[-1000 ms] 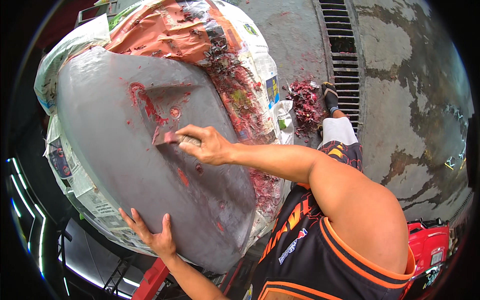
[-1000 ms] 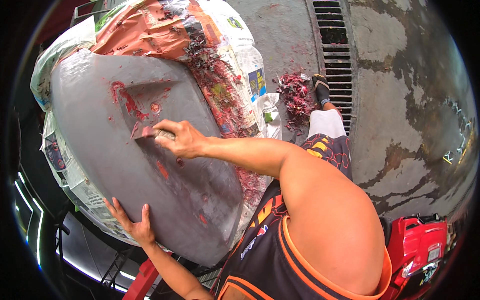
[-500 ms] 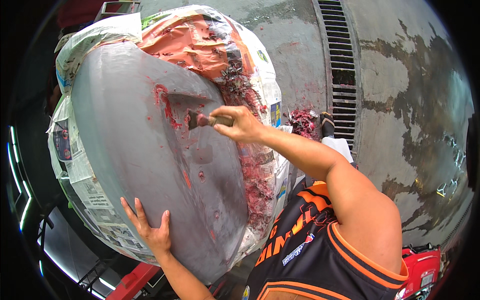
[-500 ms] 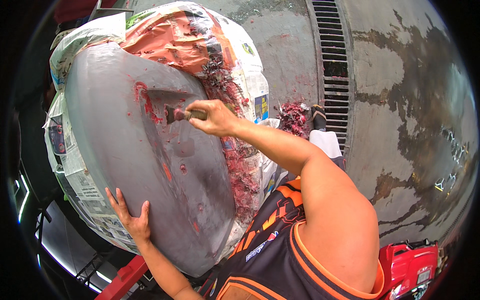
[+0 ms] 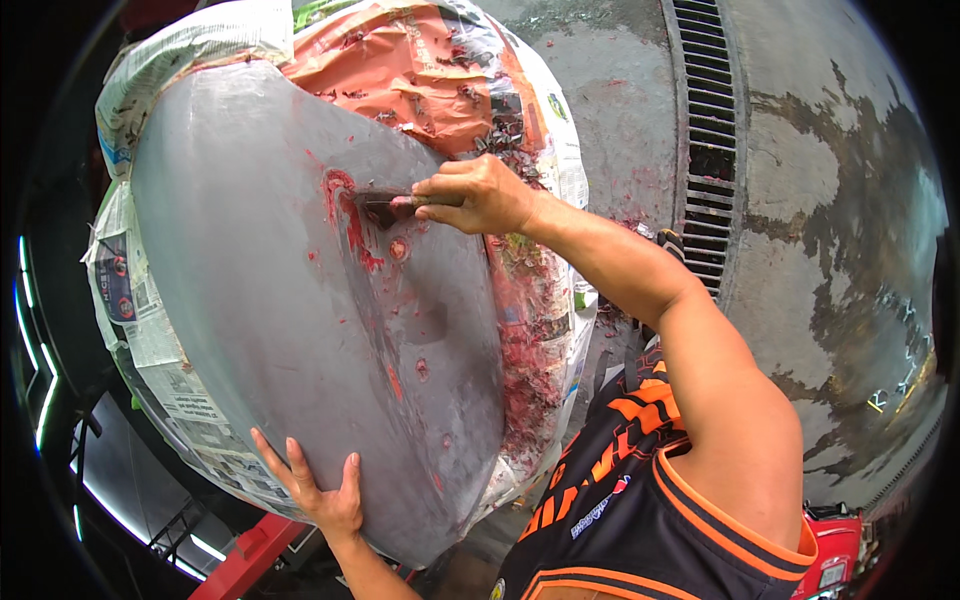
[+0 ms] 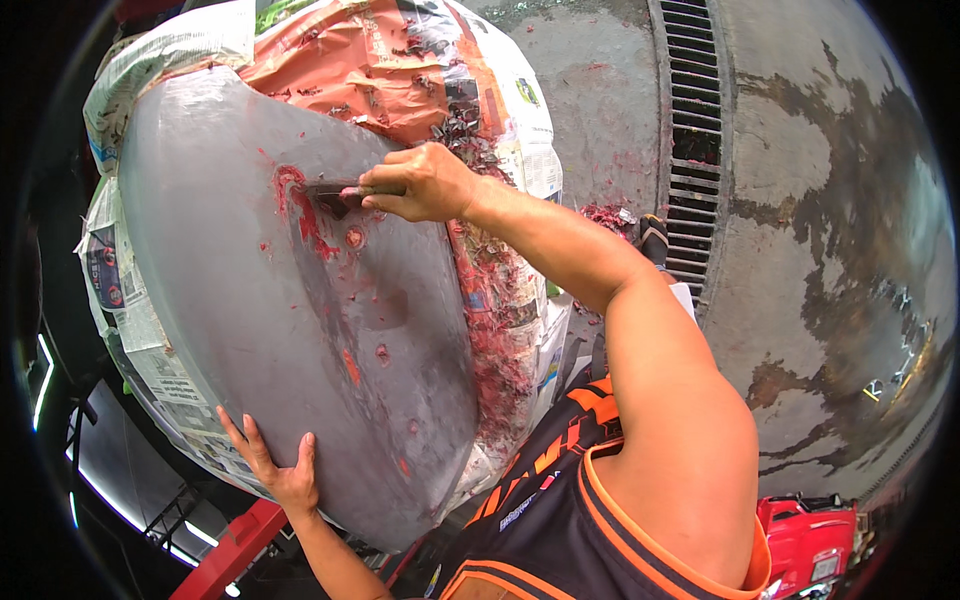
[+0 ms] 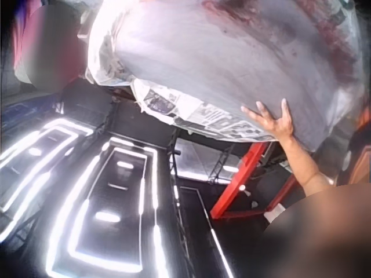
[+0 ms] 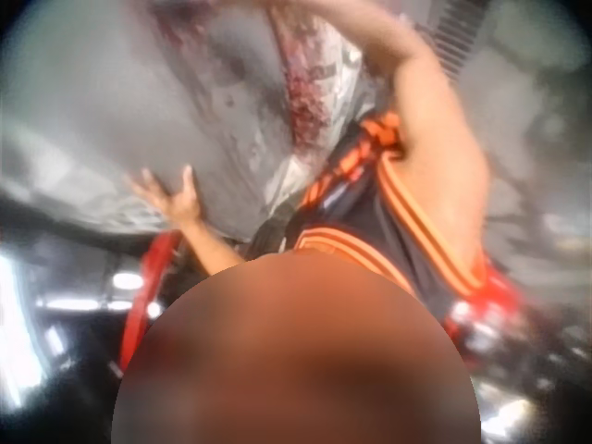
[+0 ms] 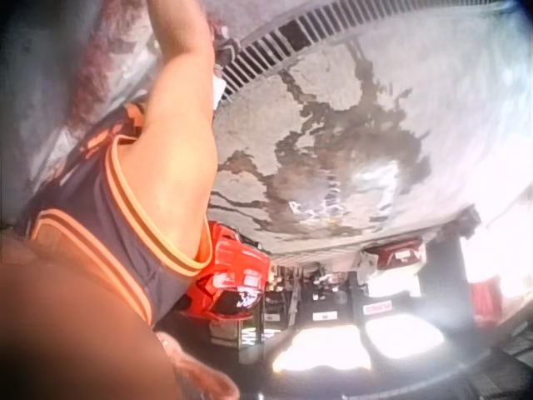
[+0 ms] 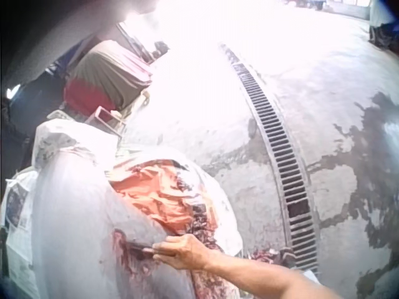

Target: The person uses a metal scraper to remove excess body filler from a gray car panel. They repeatedly scrape the same area, occasionally wiping the tool on a nearby grate, and continue scraping until the end of the clip.

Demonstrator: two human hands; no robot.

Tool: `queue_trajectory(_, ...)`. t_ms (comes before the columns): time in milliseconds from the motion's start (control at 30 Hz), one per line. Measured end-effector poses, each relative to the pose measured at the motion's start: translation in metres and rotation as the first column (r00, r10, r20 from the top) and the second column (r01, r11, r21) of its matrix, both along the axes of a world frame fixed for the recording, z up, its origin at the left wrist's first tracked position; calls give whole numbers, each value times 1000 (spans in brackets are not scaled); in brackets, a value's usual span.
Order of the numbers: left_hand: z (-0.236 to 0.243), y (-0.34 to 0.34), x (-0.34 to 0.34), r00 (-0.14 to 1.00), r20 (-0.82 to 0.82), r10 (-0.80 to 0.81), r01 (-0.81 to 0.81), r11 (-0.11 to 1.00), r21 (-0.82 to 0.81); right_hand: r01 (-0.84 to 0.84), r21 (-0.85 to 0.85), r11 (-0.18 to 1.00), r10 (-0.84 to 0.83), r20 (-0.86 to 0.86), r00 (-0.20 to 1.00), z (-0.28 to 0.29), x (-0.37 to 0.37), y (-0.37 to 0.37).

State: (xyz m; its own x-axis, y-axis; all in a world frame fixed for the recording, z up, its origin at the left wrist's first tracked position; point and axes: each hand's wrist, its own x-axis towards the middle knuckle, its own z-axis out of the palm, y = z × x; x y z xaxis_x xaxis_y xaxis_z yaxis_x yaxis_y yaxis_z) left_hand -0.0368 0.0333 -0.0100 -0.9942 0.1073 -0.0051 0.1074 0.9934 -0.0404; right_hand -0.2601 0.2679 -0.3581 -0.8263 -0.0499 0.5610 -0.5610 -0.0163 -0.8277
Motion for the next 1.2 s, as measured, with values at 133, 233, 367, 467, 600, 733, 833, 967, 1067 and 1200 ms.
queue_trajectory(133, 0, -2, 0, 1000, -8, -11, 10, 1000, -17, -65, -16, 998, 64, -35, 997, 9, -11, 2)
queue_trajectory(233, 0, -1, 0, 1000, -9, -9, 8, 1000, -23, -55, -13, 998, 55, -35, 998, 17, -8, 3)
queue_trajectory(367, -1, 4, -1, 1000, -8, 12, -12, 1000, -21, -12, 56, 998, 14, -29, 999, 25, 1, 12)
queue_trajectory(467, -1, 5, -2, 1000, -15, 5, -5, 1000, -16, 45, -40, 998, -45, -1, 999, 29, -2, 17)
queue_trajectory(600, -2, 1, 0, 1000, -6, 8, -8, 1000, 11, 46, 46, 998, -46, 6, 999, 38, -9, 14)
queue_trajectory(733, -1, -2, 1, 1000, -7, 11, -11, 1000, 10, -22, -24, 999, 24, 61, 998, 49, -6, 11)
queue_trajectory(833, 0, -1, -1, 1000, 1, 4, -4, 1000, 11, 1, 6, 1000, -2, 109, 994, 56, 4, 13)
queue_trajectory(967, 0, 0, 0, 1000, -2, -3, 3, 1000, 1, 56, 90, 994, -69, 146, 987, 65, 17, 12)
queue_trajectory(1067, 1, -1, 0, 1000, -1, -7, 7, 1000, -4, 110, 157, 982, -130, 122, 984, 71, 23, 9)
queue_trajectory(1200, 0, -1, -1, 1000, -2, -15, 15, 1000, -17, 78, 248, 965, -105, 95, 990, 68, 19, 6)
